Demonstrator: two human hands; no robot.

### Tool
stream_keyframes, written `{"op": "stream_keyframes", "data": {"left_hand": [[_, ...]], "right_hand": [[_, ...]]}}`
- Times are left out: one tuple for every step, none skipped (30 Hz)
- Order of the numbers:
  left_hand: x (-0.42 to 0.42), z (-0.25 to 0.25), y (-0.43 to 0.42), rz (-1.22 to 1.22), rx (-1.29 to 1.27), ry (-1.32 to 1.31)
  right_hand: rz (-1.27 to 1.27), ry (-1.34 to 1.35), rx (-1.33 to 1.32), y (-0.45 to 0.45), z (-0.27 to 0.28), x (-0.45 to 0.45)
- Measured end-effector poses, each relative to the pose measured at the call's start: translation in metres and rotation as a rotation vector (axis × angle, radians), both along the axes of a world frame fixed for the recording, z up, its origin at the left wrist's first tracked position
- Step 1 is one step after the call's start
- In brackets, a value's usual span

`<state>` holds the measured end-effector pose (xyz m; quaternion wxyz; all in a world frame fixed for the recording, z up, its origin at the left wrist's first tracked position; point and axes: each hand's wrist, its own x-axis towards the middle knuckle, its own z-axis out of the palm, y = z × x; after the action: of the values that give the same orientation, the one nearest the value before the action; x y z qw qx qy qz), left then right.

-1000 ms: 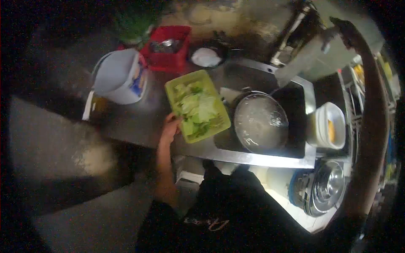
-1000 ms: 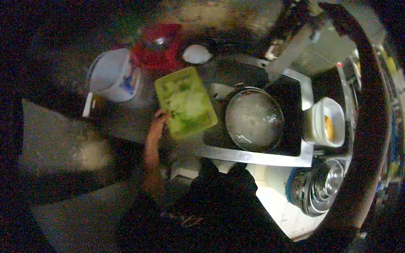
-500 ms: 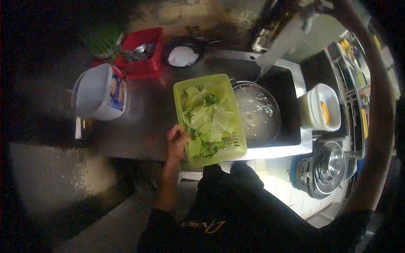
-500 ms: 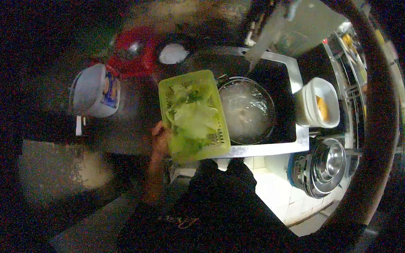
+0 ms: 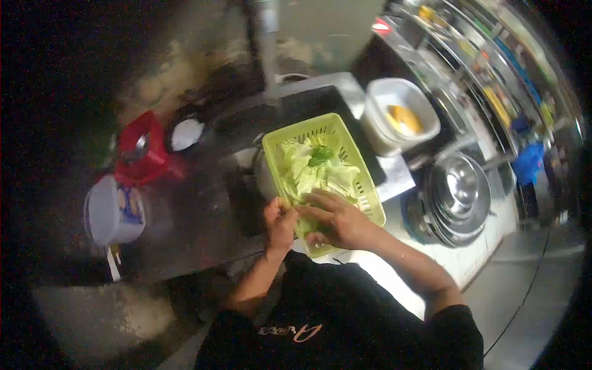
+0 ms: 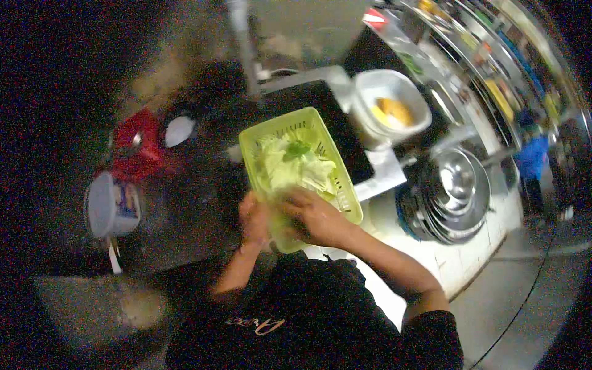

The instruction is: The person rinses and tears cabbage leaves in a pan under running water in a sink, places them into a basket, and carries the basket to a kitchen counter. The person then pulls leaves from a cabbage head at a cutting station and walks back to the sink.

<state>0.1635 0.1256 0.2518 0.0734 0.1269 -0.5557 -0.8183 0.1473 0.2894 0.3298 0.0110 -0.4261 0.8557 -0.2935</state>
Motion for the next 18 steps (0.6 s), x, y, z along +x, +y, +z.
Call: {"op": "stream_keyframes", "data": {"left_hand": [[0.004, 0.0, 0.023, -0.009, 0.087, 0.011], [0.006, -0.006, 0.043, -0.093, 0.075, 0.062], [0.01, 0.013, 0.068, -0.156, 0.02, 0.084], [0.008, -0.003, 0.092, -0.203, 0.08, 0.063], [0.009, -0.017, 0.118, -0.244, 0.136, 0.039], [0.013, -0.01, 0.149, -0.278, 0.169, 0.021], [0.022, 0.014, 0.15, -0.312, 0.204, 0.01], [0.031, 0.031, 0.166, -0.343, 0.238, -0.005], [0.036, 0.035, 0.196, -0.403, 0.271, -0.017], [0.043, 0.042, 0.213, -0.457, 0.308, -0.034], [0.048, 0.044, 0.229, -0.506, 0.344, -0.054], [0.053, 0.036, 0.241, -0.526, 0.336, 0.002], [0.053, 0.032, 0.254, -0.601, 0.31, 0.002], [0.051, 0.028, 0.275, -0.667, 0.277, 0.001], [0.05, 0.029, 0.288, -0.741, 0.251, 0.006], [0.053, 0.033, 0.309, -0.757, 0.318, -0.049], [0.055, 0.035, 0.326, -0.802, 0.168, 0.07], [0.057, 0.034, 0.341, -0.841, 0.019, 0.188]], "right_hand": [[-0.057, 0.015, 0.023, 0.022, -0.005, 0.008], [-0.124, 0.029, 0.051, 0.051, -0.015, 0.016], [-0.197, 0.044, 0.082, 0.083, -0.027, 0.025], [-0.168, 0.146, 0.154, 0.114, -0.044, 0.031], [-0.212, 0.058, 0.197, 0.147, -0.041, 0.043], [-0.247, -0.033, 0.23, 0.177, -0.035, 0.054], [-0.281, -0.117, 0.261, 0.177, -0.018, 0.068], [-0.259, -0.153, 0.243, 0.195, -0.002, 0.084], [-0.323, -0.136, 0.167, 0.225, 0.003, 0.098], [-0.381, -0.119, 0.097, 0.24, 0.012, 0.113], [-0.434, -0.103, 0.026, 0.255, 0.018, 0.127], [-0.511, -0.008, -0.05, 0.267, 0.021, 0.14], [-0.603, 0.066, -0.09, 0.278, 0.029, 0.152], [-0.686, 0.138, -0.137, 0.298, 0.035, 0.16], [-0.775, 0.218, -0.175, 0.311, 0.042, 0.17], [-0.897, 0.333, -0.191, 0.327, 0.037, 0.178], [-1.087, 0.403, -0.238, 0.344, 0.034, 0.188], [-1.242, 0.394, -0.197, 0.364, 0.038, 0.197]]}}
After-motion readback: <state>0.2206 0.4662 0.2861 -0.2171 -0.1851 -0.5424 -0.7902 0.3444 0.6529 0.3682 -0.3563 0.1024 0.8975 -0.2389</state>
